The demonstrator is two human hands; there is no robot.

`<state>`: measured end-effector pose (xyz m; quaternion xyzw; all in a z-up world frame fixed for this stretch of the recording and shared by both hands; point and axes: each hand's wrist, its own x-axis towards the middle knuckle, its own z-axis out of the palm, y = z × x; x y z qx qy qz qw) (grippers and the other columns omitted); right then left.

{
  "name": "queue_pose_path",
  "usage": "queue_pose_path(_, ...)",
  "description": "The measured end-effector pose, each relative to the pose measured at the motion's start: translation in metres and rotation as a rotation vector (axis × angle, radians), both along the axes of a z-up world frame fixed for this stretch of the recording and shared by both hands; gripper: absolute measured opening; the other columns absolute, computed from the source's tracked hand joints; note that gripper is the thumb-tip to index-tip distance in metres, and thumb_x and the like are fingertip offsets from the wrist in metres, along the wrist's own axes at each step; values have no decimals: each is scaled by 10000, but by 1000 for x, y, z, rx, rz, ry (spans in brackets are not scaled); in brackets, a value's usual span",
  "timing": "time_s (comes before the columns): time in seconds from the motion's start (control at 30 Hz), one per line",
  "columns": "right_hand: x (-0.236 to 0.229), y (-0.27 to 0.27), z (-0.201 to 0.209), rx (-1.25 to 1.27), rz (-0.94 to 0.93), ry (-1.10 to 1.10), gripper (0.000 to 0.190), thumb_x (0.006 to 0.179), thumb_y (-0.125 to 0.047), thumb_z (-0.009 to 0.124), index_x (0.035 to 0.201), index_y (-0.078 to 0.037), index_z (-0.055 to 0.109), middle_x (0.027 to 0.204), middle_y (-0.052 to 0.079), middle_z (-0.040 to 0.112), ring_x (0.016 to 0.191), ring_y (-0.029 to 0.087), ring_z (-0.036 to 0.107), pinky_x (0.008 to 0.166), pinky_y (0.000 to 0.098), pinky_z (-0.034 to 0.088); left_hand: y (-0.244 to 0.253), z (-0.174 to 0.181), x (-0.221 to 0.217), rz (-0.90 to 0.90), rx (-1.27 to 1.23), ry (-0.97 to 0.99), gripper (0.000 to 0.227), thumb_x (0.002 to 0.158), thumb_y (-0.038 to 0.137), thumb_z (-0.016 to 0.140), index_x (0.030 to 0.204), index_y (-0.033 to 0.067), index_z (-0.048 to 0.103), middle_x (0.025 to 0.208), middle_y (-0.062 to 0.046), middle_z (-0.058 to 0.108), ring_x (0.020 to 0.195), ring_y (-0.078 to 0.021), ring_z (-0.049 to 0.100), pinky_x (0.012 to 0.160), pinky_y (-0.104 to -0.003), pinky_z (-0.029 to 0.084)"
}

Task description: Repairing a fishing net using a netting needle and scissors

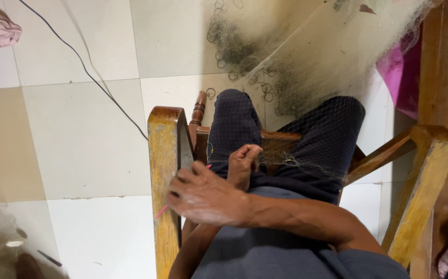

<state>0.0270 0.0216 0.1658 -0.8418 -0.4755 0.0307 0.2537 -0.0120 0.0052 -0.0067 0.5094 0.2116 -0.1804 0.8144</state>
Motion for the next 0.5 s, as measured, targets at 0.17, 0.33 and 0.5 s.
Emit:
queue_pose_path(0.17, 75, -113, -62, -149, -417, -80, 168, 826, -36, 519, 804, -136, 653, 818, 56, 572, 781, 249, 556, 673, 362, 419, 8, 17, 5, -28, -127, 237, 141, 842, 147, 602, 836, 16, 654, 502, -43, 449, 450, -121, 475, 405, -217, 389)
queue_pose_path(0.33, 27, -204, -112, -346, -645, -132, 137, 824, -163, 560, 919, -236, 626, 875, 24, 498, 778, 246, 528, 587, 357, 412, 12, 21, 14, -67, -234, 401, 183, 861, 176, 565, 889, 16, 649, 549, -12, 460, 493, -109, 493, 429, -204, 411)
queue_pose_path(0.5, -13, -204, -114, -310, -718, 62, 128, 786, -231, 584, 858, -319, 642, 850, 2, 506, 798, 231, 536, 628, 335, 438, 10, 13, 17, -63, -235, 420, 278, 896, 261, 557, 864, 3, 657, 523, -28, 464, 469, -127, 499, 402, -229, 427)
